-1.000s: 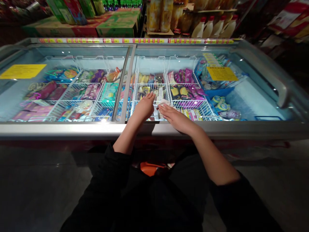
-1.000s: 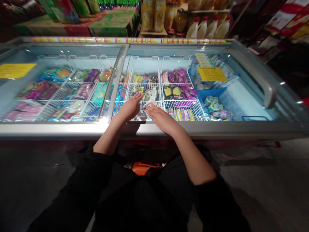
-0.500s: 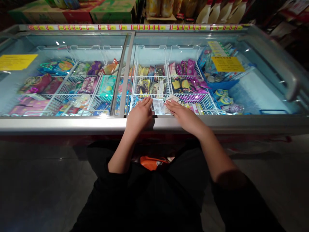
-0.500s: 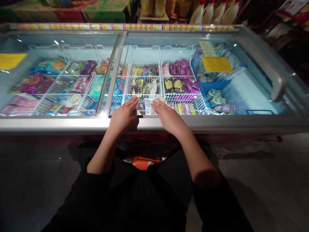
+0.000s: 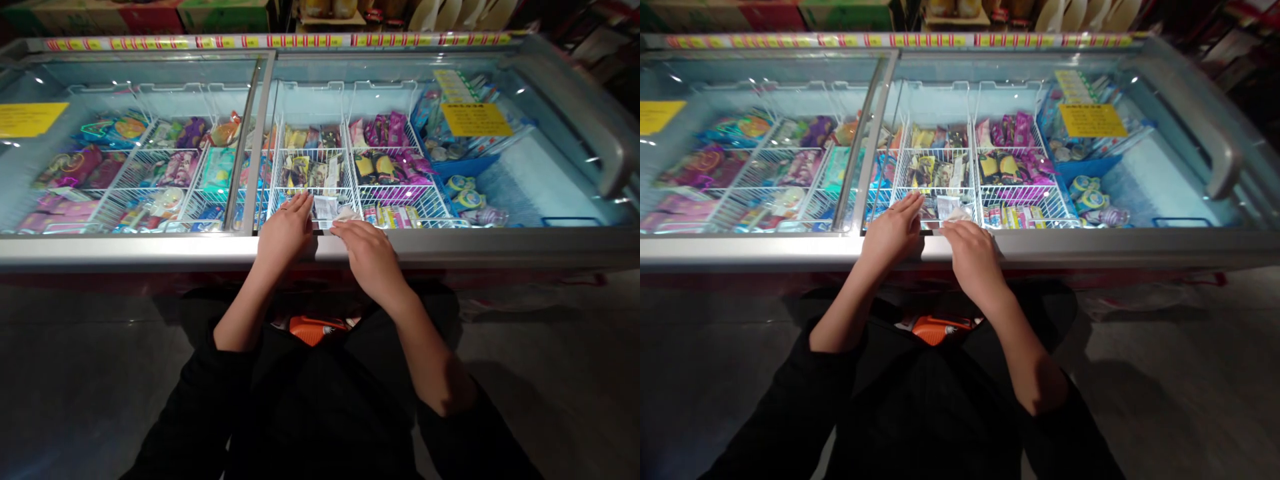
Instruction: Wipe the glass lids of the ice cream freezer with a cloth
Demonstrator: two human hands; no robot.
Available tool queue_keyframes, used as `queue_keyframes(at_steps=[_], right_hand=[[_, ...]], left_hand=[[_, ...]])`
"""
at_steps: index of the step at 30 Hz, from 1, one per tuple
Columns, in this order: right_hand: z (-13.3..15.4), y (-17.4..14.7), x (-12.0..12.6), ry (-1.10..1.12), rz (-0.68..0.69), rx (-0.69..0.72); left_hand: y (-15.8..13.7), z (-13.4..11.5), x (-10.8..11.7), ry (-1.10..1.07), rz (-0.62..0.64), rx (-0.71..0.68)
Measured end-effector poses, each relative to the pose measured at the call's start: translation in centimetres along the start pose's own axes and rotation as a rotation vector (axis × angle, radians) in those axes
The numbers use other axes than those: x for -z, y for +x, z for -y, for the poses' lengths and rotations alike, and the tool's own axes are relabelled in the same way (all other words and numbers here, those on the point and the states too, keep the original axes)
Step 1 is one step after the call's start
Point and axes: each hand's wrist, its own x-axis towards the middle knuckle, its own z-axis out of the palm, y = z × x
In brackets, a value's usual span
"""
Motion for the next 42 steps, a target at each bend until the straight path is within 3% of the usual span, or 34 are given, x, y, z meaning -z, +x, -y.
queue_keyframes(at_steps=[4, 7, 12, 15, 19, 22, 25, 29, 32, 38, 42], right_hand=[[-0.9, -0.7, 0.1, -0.016, -0.042, 0.055], [-1.5, -1.8, -0.1, -0.071, -0.122, 0.004], [1.3, -2.4, -3.6, -0.130, -0.319, -0.174], [2.8, -2.1, -5.0, -0.138, -0.272, -0.118], [0.3, -3.2, -3.7, -0.164, -0.242, -0.009], [-2.7, -4.4, -1.9, -0.184, -0.328, -0.050], [-3.6, -4.2, -1.2, -0.166, -0.395, -0.083], [-2.0, -3.0, -0.8, -0.118, -0.276, 0.015], [-2.5, -2.8, 0.7, -0.100, -0.161, 0.066], [-6.9, -2.2, 3.1, -0.140, -0.043, -0.084], [-6.3, 0.1, 2.1, -0.109, 0.054, -0.070]], left_hand=[[-0.1, 0.1, 0.1, -0.008, -0.004, 0.000], [0.0, 0.0, 0.2, -0.030, -0.012, 0.004], [0.2, -0.3, 0.2, -0.067, -0.024, 0.031], [0.2, -0.3, 0.1, -0.082, -0.033, 0.020], [0.0, 0.1, 0.1, -0.070, -0.037, 0.004], [-0.1, 0.3, 0.0, -0.074, -0.045, -0.008], [0.0, -0.3, -0.3, -0.117, -0.070, -0.029], [0.3, -2.2, -0.7, -0.169, -0.055, -0.087], [1.0, -3.3, -0.9, -0.164, -0.018, -0.119], [3.0, -3.8, -1.3, -0.115, 0.055, -0.120], [3.3, -3.9, -1.6, -0.101, 0.049, -0.133]])
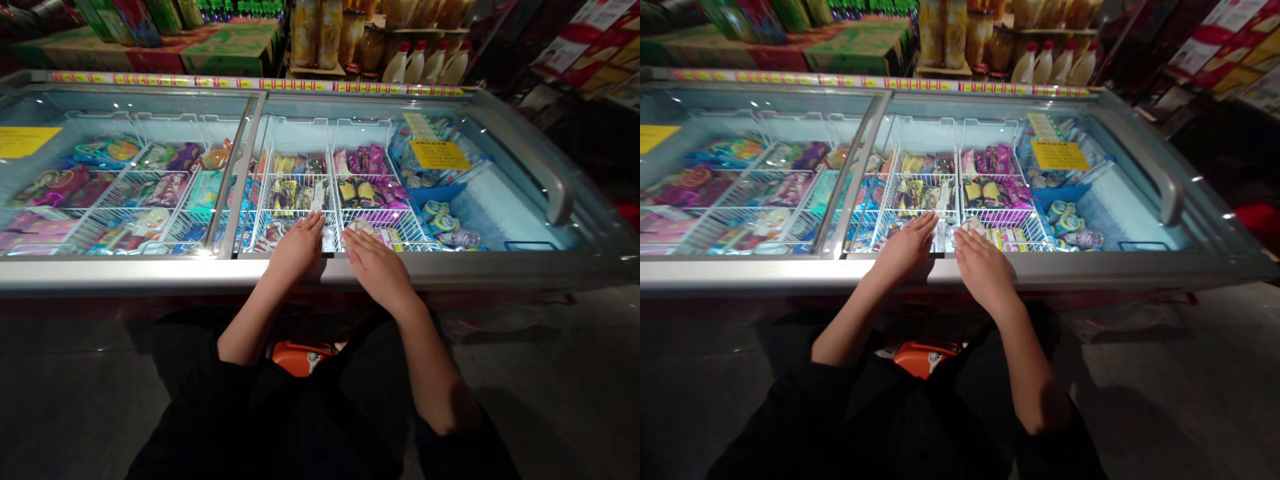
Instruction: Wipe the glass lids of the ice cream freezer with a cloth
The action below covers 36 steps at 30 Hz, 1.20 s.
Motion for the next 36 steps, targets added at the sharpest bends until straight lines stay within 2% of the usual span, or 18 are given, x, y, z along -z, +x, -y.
queue_keyframes(at_steps=[3, 5, 8, 10, 15, 18, 21, 24, 27, 30, 32, 36], right_hand=[[0.3, 0.2, 0.4, 0.080, 0.074, 0.073], [-0.8, -0.3, 1.1, 0.132, 0.124, 0.100], [-3.5, -0.2, 1.8, 0.137, 0.148, 0.053], [-4.6, 1.1, 1.6, 0.103, 0.137, 0.022], [-3.1, 4.8, 0.1, 0.057, 0.194, 0.090], [-2.6, 4.1, 0.5, 0.113, 0.268, 0.144], [-4.2, 2.7, 1.3, 0.192, 0.307, 0.161], [-6.1, 3.3, 1.4, 0.189, 0.244, 0.095], [-5.8, 6.0, 0.4, 0.128, 0.159, 0.024], [-4.3, 8.3, -0.3, 0.157, 0.218, 0.087], [-3.9, 8.5, 0.0, 0.207, 0.273, 0.156], [-6.0, 6.8, 1.1, 0.281, 0.357, 0.203]], left_hand=[[-0.3, 0.1, 0.0, -0.002, 0.016, -0.006], [-0.5, 0.2, 0.0, -0.001, 0.020, -0.003], [-0.5, 0.0, -0.1, 0.015, 0.016, 0.014], [-0.5, -0.2, -0.2, 0.033, 0.005, 0.023], [-0.5, -0.3, -0.2, 0.044, -0.002, 0.023], [-0.5, 0.0, -0.2, 0.029, 0.005, 0.015], [-0.5, 0.1, -0.3, 0.028, 0.006, 0.008], [-0.5, -0.1, -0.3, 0.044, 0.002, 0.012], [-0.6, -0.3, -0.2, 0.052, -0.001, 0.020], [-0.6, -0.2, -0.2, 0.049, -0.012, 0.007], [-0.6, 0.0, -0.3, 0.045, -0.018, -0.007], [-0.6, 0.2, -0.5, 0.047, -0.018, -0.001]])
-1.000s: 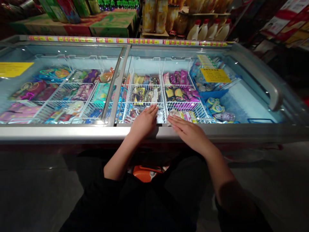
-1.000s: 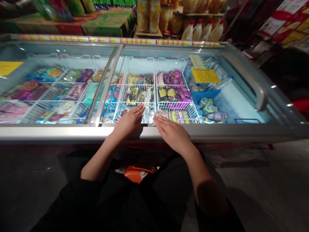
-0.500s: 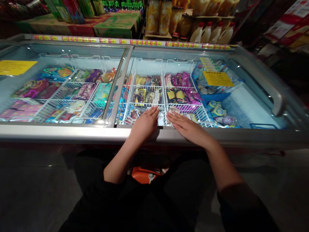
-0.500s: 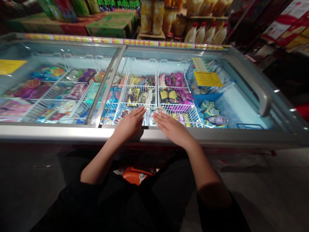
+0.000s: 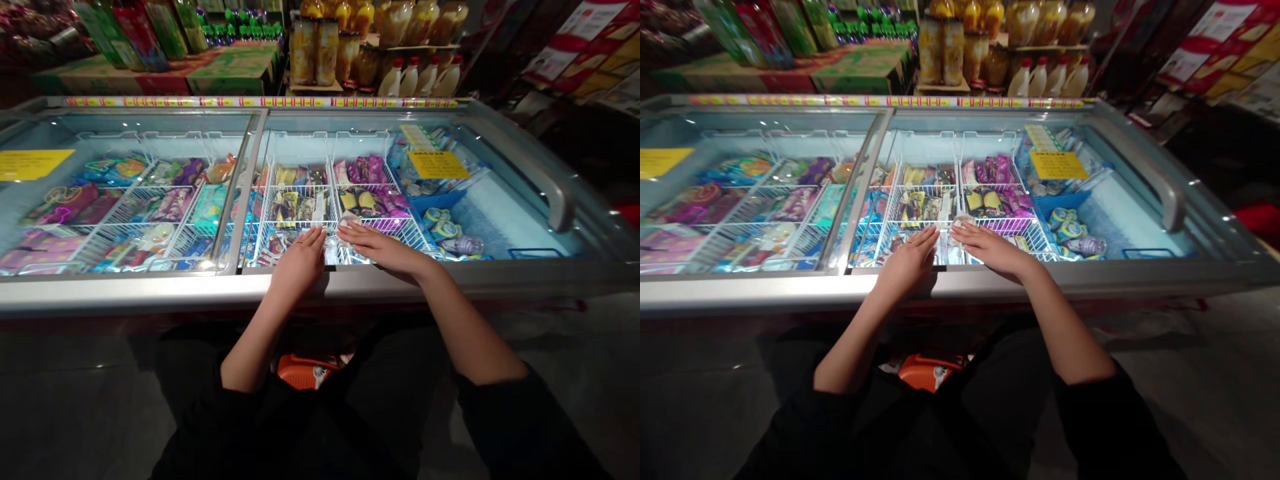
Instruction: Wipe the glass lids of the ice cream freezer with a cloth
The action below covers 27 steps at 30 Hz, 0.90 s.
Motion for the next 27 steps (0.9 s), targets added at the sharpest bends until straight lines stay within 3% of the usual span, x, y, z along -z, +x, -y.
queue_keyframes(at_steps=[3, 6, 10, 15, 18, 22, 25, 27], right_hand=[[-1.8, 0.1, 0.6, -0.044, -0.080, -0.102], [-2.1, 2.9, 0.8, -0.129, -0.163, -0.197], [-0.6, 5.6, 0.5, -0.128, -0.108, -0.142], [-1.9, 2.7, 1.0, -0.039, -0.016, 0.007], [-3.9, 2.6, 2.0, -0.083, -0.107, -0.073], [-4.4, 6.4, 2.6, -0.169, -0.175, -0.183], [-3.4, 8.6, 1.8, -0.168, -0.147, -0.151], [-3.2, 8.4, 1.0, -0.136, -0.120, -0.087]], left_hand=[[0.0, 0.0, -0.2, 0.012, -0.013, -0.010], [0.0, 0.0, -0.2, 0.025, -0.025, -0.011], [0.0, 0.1, -0.2, 0.028, -0.025, -0.012], [-0.1, 0.0, -0.2, 0.031, -0.013, -0.012], [-0.1, -0.1, -0.3, 0.042, -0.030, -0.010], [-0.1, -0.1, -0.4, 0.035, -0.039, -0.001], [-0.1, 0.1, -0.3, 0.016, -0.033, -0.001], [-0.1, 0.1, -0.1, -0.004, -0.027, 0.001]])
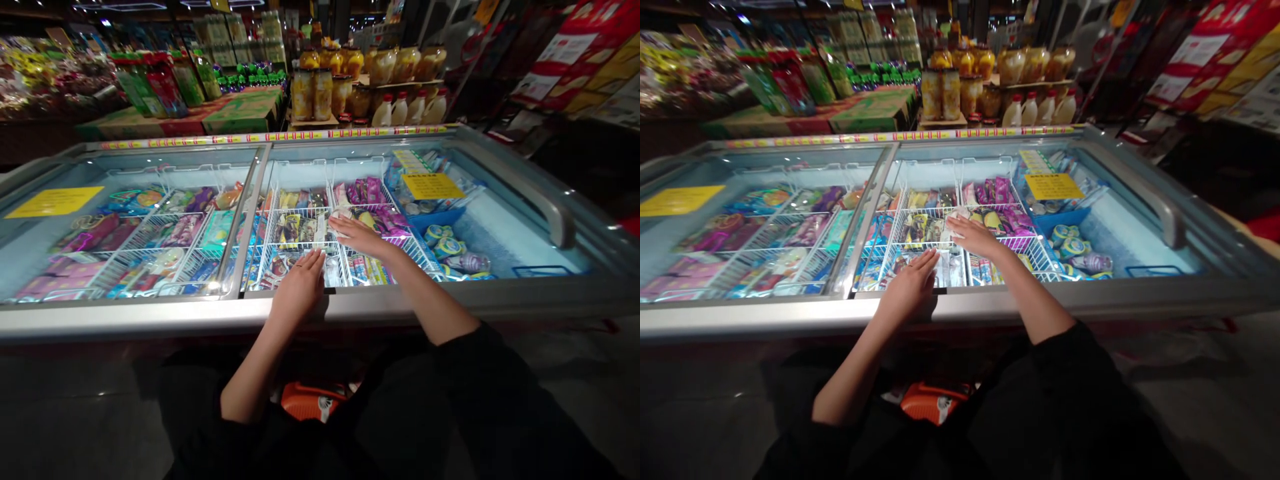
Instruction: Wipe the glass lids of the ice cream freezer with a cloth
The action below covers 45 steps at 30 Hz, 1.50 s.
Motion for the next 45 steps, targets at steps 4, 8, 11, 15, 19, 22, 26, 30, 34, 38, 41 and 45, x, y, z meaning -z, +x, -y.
queue_keyframes(at_steps=[4, 8, 11, 15, 19, 22, 26, 30, 34, 38, 41, 45], right_hand=[[-1.6, -2.5, 0.1, 0.089, 0.042, 0.104], [-2.7, -1.6, 1.4, 0.011, -0.003, -0.032], [-1.3, 1.0, 1.5, -0.095, -0.013, -0.166], [1.1, 1.3, 0.5, -0.110, 0.037, -0.102], [0.6, -2.9, 0.2, -0.060, 0.045, 0.043], [-1.4, -4.3, 0.5, -0.045, 0.015, 0.044], [-2.9, -0.4, 0.7, -0.074, -0.065, -0.033], [-2.4, 3.0, 0.6, -0.032, -0.037, -0.016], [-3.5, 1.2, 1.4, 0.099, 0.070, 0.151], [-6.1, 1.0, 2.6, 0.100, 0.043, 0.129], [-6.0, 3.9, 2.2, 0.012, -0.066, 0.064], [-3.5, 5.9, 1.0, -0.020, -0.035, 0.097]], left_hand=[[0.4, 0.0, 1.0, -0.054, 0.030, 0.053], [2.6, -0.1, 2.3, -0.031, -0.016, 0.072], [5.4, -0.1, 2.8, 0.042, -0.035, 0.067], [9.0, 0.6, 2.8, 0.129, -0.007, 0.067], [11.1, 2.0, 1.9, 0.159, 0.043, 0.050], [11.7, 3.0, 0.7, 0.159, 0.134, 0.002], [11.8, 3.4, 0.0, 0.175, 0.167, -0.008], [11.6, 3.6, 0.1, 0.180, 0.179, -0.022], [11.5, 3.8, 0.2, 0.166, 0.175, -0.028], [11.5, 3.7, 0.1, 0.154, 0.160, -0.017], [11.6, 3.5, 0.0, 0.147, 0.144, -0.012], [11.3, 3.8, 0.0, 0.136, 0.110, 0.003]])
